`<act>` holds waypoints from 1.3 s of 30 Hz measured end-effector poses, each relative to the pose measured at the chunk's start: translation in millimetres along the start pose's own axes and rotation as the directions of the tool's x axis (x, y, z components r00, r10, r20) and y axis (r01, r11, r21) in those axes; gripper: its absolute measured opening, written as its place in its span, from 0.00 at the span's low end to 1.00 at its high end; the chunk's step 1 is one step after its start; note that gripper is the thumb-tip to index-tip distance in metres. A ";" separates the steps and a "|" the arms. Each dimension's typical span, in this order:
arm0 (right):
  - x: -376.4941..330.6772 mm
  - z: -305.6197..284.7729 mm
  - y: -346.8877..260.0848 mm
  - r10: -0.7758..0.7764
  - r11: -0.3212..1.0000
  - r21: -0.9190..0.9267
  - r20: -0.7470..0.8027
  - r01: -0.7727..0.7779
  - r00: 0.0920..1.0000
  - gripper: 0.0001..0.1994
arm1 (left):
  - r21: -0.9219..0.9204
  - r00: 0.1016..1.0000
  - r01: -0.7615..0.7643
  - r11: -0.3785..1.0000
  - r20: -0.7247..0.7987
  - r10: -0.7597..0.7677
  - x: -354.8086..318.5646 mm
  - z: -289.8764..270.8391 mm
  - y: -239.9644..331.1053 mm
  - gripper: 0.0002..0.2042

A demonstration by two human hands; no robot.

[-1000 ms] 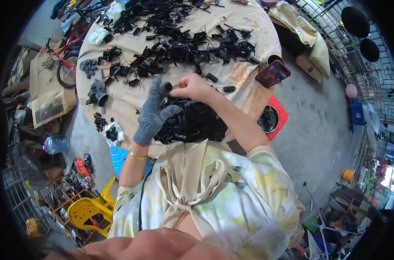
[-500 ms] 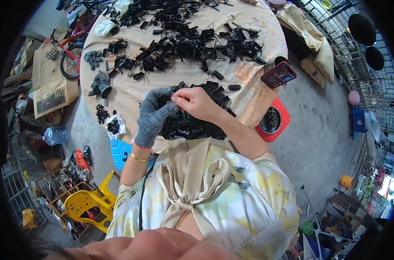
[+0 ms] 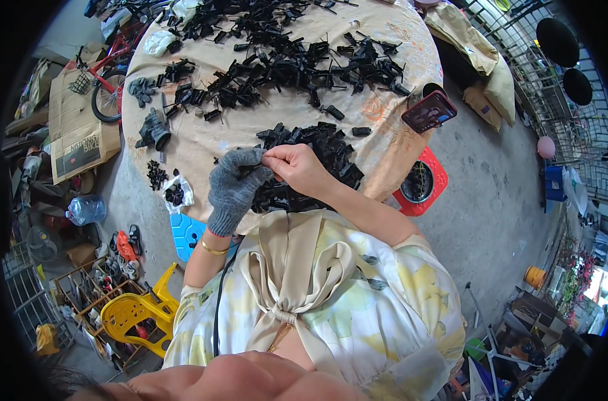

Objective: Assembling or sorting small black plastic components on a table.

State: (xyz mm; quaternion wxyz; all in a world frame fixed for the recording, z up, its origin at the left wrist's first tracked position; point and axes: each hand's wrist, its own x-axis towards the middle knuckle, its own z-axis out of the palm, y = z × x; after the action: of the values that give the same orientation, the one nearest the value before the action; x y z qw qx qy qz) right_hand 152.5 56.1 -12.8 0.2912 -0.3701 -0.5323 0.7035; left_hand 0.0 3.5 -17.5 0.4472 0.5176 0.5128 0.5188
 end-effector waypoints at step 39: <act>-21.9 -22.9 -11.4 -0.205 0.972 -0.120 -0.021 0.201 0.979 0.07 | -0.465 0.911 0.411 0.784 0.246 -0.331 -2.8 10.3 24.9 0.06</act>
State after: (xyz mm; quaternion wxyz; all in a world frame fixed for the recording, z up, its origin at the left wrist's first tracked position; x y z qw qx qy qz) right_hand 183.9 53.7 -0.8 0.3483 -0.3420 -0.6027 0.6313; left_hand 12.1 -0.4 6.4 0.6981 0.3081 0.4145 0.4959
